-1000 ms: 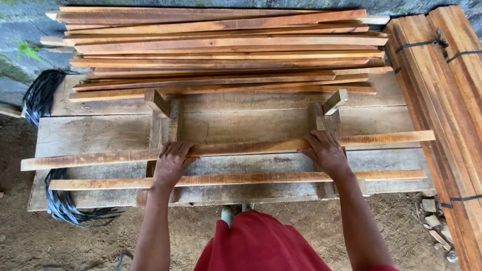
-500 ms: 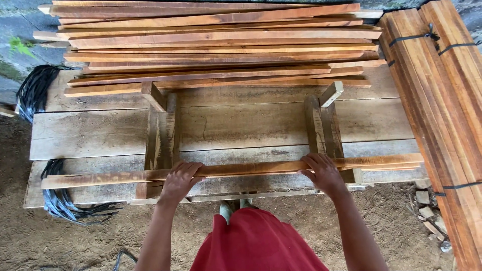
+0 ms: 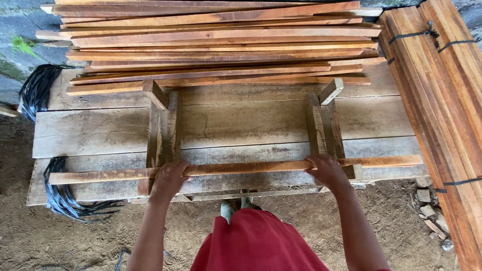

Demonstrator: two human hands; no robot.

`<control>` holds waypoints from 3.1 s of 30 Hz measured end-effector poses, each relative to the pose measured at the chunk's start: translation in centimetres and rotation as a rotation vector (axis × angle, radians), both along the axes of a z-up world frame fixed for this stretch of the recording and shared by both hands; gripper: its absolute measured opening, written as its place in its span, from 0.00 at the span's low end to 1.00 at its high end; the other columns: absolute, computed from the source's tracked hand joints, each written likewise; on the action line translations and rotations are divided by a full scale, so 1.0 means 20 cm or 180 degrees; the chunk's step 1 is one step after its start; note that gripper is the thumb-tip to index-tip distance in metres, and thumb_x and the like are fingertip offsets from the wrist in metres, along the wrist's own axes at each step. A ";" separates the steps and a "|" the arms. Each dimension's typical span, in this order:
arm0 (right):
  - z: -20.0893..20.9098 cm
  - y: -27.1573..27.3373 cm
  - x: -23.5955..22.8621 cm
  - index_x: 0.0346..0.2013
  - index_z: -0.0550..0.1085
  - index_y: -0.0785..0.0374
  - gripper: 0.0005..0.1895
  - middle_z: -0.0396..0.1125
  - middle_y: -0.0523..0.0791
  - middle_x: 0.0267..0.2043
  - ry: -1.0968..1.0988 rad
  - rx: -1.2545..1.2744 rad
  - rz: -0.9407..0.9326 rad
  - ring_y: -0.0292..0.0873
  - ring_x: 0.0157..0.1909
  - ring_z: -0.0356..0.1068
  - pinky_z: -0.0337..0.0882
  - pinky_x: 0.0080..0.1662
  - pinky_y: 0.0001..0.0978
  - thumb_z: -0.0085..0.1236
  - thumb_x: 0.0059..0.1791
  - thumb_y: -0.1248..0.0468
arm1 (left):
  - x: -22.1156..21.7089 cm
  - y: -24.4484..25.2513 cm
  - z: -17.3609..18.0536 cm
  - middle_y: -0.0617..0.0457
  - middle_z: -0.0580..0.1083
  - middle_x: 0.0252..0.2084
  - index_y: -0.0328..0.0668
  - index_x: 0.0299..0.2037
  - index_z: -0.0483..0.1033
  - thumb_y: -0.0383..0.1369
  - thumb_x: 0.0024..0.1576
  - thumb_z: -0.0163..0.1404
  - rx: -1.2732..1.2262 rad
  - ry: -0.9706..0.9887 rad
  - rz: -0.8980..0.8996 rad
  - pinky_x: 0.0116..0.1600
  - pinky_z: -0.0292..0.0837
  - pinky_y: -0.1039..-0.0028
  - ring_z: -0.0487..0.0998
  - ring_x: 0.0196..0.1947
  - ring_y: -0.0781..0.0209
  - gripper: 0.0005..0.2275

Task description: Inspecting and sorting thin wooden strips on a workbench for quality control.

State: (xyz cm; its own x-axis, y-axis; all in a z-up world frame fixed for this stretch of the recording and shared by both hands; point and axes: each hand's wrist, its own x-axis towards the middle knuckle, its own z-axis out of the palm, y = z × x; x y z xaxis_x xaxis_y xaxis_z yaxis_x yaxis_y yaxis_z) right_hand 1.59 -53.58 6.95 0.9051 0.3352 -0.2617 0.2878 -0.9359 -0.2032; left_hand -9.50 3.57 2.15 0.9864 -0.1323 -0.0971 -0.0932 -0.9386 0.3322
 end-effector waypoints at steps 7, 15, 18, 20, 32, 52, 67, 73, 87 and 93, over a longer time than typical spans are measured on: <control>0.19 0.19 0.01 0.53 0.78 0.44 0.20 0.77 0.49 0.46 0.0371 -0.0195 -0.0140 0.57 0.51 0.77 0.75 0.52 0.52 0.65 0.46 0.52 | 0.09 -0.07 -0.02 0.53 0.81 0.41 0.59 0.50 0.75 0.40 0.51 0.61 0.0402 0.0788 0.0203 0.54 0.77 0.59 0.83 0.46 0.50 0.16; -0.14 0.75 0.01 0.46 0.78 0.48 0.13 0.77 0.44 0.42 0.0448 0.0091 0.0920 0.55 0.46 0.78 0.75 0.51 0.51 0.60 0.47 0.54 | 0.37 -0.72 -0.26 0.54 0.82 0.42 0.54 0.47 0.76 0.46 0.54 0.56 0.0769 0.0872 -0.0865 0.49 0.79 0.57 0.84 0.45 0.50 0.14; -0.10 0.84 -0.01 0.51 0.76 0.51 0.19 0.77 0.46 0.43 0.0317 0.0173 0.1106 0.56 0.46 0.77 0.75 0.50 0.53 0.63 0.46 0.54 | 0.39 -0.81 -0.10 0.51 0.81 0.45 0.50 0.54 0.71 0.47 0.56 0.54 0.0792 0.0883 -0.1106 0.47 0.78 0.55 0.84 0.45 0.46 0.20; -0.12 0.74 0.01 0.54 0.75 0.51 0.20 0.76 0.47 0.46 0.0391 0.0207 0.1088 0.57 0.49 0.76 0.74 0.52 0.55 0.62 0.47 0.56 | 0.33 -0.76 0.25 0.49 0.79 0.49 0.49 0.57 0.69 0.43 0.58 0.53 0.0675 0.1082 -0.1098 0.50 0.77 0.53 0.82 0.48 0.44 0.19; -0.14 -0.10 0.19 0.46 0.81 0.43 0.17 0.79 0.45 0.43 0.0716 -0.1186 -0.0014 0.54 0.51 0.78 0.76 0.54 0.50 0.63 0.42 0.52 | 0.18 0.00 0.12 0.53 0.83 0.36 0.58 0.37 0.79 0.42 0.51 0.54 0.1046 0.1400 0.0142 0.47 0.81 0.59 0.85 0.42 0.49 0.07; 0.03 0.61 0.12 0.52 0.79 0.52 0.24 0.77 0.53 0.46 0.0919 -0.0641 0.0823 0.61 0.52 0.76 0.74 0.56 0.55 0.62 0.45 0.48 | 0.31 -0.47 0.10 0.48 0.82 0.45 0.58 0.51 0.79 0.52 0.53 0.52 0.0753 0.1442 -0.0581 0.57 0.76 0.56 0.82 0.51 0.46 0.19; 0.36 0.96 0.07 0.59 0.77 0.52 0.42 0.75 0.52 0.54 0.1969 0.0280 0.0492 0.62 0.63 0.69 0.63 0.64 0.61 0.41 0.48 0.27 | 0.43 -0.57 0.31 0.39 0.79 0.52 0.51 0.59 0.78 0.77 0.50 0.27 -0.0137 0.2381 -0.0355 0.62 0.70 0.52 0.77 0.58 0.38 0.46; 0.34 0.93 0.09 0.59 0.77 0.54 0.41 0.75 0.52 0.55 0.2028 0.0562 0.0448 0.61 0.61 0.70 0.66 0.62 0.58 0.47 0.48 0.28 | 0.44 -0.56 0.29 0.41 0.78 0.51 0.49 0.61 0.75 0.78 0.51 0.28 -0.0173 0.2453 -0.0396 0.61 0.68 0.51 0.78 0.55 0.39 0.47; 0.23 0.72 0.60 0.42 0.80 0.63 0.16 0.75 0.49 0.42 0.0792 0.1747 0.0176 0.49 0.45 0.77 0.77 0.49 0.36 0.57 0.42 0.79 | 0.89 -0.16 -0.19 0.48 0.79 0.41 0.51 0.49 0.82 0.26 0.51 0.62 -0.1354 0.1157 0.0095 0.48 0.79 0.64 0.83 0.43 0.51 0.16; 0.28 0.70 0.93 0.35 0.81 0.52 0.04 0.78 0.41 0.36 0.0307 0.0977 0.0202 0.45 0.45 0.79 0.77 0.50 0.40 0.64 0.45 0.62 | 1.24 -0.05 -0.01 0.49 0.81 0.32 0.44 0.40 0.81 0.26 0.56 0.59 -0.2222 0.0791 0.0651 0.28 0.82 0.78 0.82 0.26 0.61 0.05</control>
State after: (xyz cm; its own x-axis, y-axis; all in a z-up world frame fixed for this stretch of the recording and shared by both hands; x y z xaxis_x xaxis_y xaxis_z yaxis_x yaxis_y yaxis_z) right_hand 20.17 -39.64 12.47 0.8558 0.4667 -0.2230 0.3094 -0.8074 -0.5023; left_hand 15.37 2.62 1.86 0.9580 -0.0616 -0.2800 0.2144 -0.4942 0.8425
